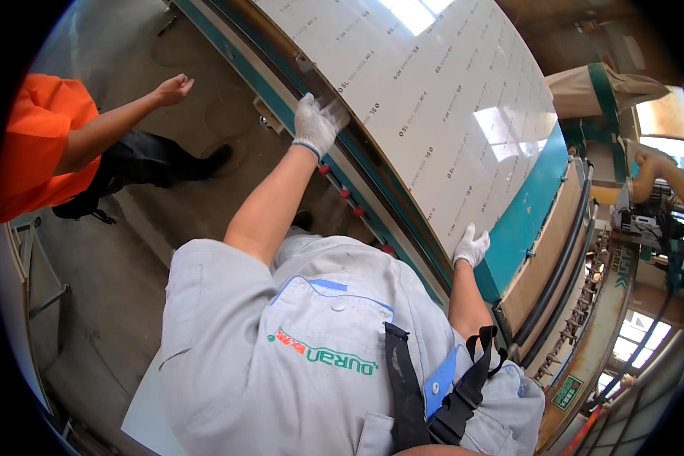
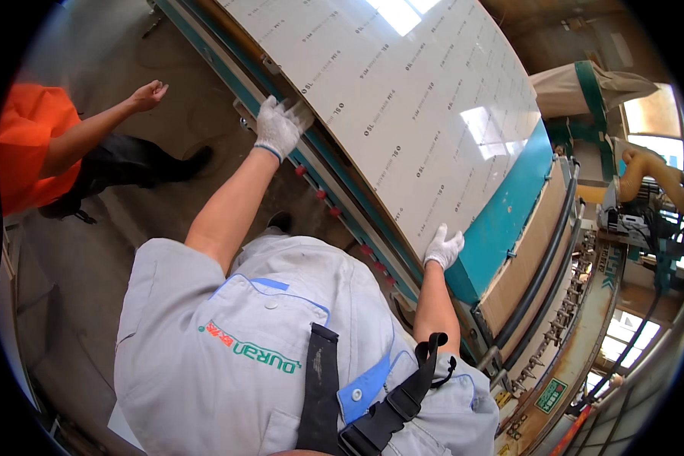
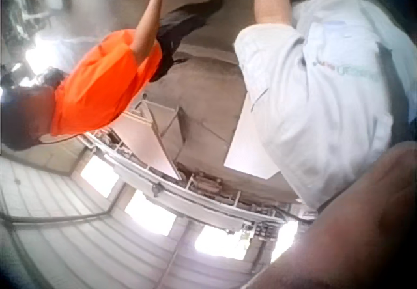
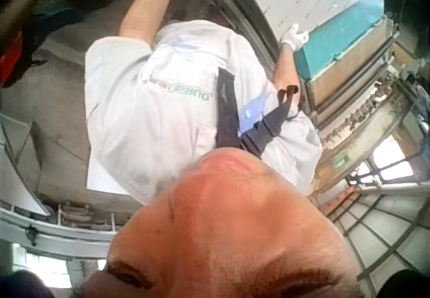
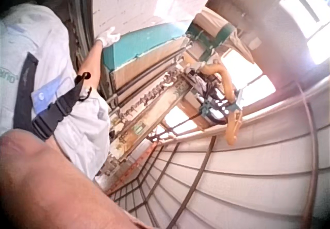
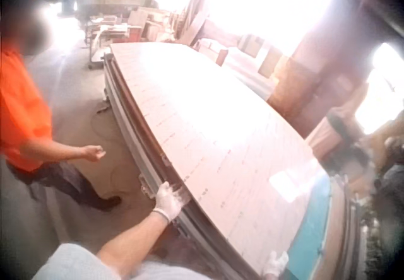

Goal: The person and a colleague lift, position, and align large white panels on a workbench. They adjust the panels' placement and orientation, ensuring they are properly aligned on the surface.

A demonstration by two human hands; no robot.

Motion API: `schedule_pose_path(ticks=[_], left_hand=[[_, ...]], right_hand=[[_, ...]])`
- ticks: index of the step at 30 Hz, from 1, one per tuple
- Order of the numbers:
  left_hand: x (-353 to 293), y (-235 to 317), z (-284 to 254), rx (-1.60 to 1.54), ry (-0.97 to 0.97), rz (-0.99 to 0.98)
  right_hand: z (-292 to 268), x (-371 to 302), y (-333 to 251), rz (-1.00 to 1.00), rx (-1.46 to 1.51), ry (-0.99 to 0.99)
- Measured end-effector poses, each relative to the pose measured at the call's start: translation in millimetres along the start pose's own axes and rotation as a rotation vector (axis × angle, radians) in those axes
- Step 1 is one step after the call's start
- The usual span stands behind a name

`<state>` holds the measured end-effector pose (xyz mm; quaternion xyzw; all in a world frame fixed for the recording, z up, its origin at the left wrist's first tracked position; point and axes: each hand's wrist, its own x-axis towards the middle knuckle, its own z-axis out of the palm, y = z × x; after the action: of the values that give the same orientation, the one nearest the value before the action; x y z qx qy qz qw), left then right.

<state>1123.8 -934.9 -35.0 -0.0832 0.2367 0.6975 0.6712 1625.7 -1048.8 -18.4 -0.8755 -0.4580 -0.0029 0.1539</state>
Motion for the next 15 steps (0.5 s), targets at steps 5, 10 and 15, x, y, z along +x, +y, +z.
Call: schedule_pose_path(ticks=[5,10,15], left_hand=[[-55,-66,-15,-0.021,0.000,-0.224],[-43,-69,-16,0.071,-0.081,-0.127],[21,24,22,0.509,0.071,0.344]], right_hand=[[-3,-5,-14,0.031,0.004,-0.020],[2,-2,-15,0.025,0.019,-0.024],[-4,-12,0,0.127,-0.014,-0.021]])
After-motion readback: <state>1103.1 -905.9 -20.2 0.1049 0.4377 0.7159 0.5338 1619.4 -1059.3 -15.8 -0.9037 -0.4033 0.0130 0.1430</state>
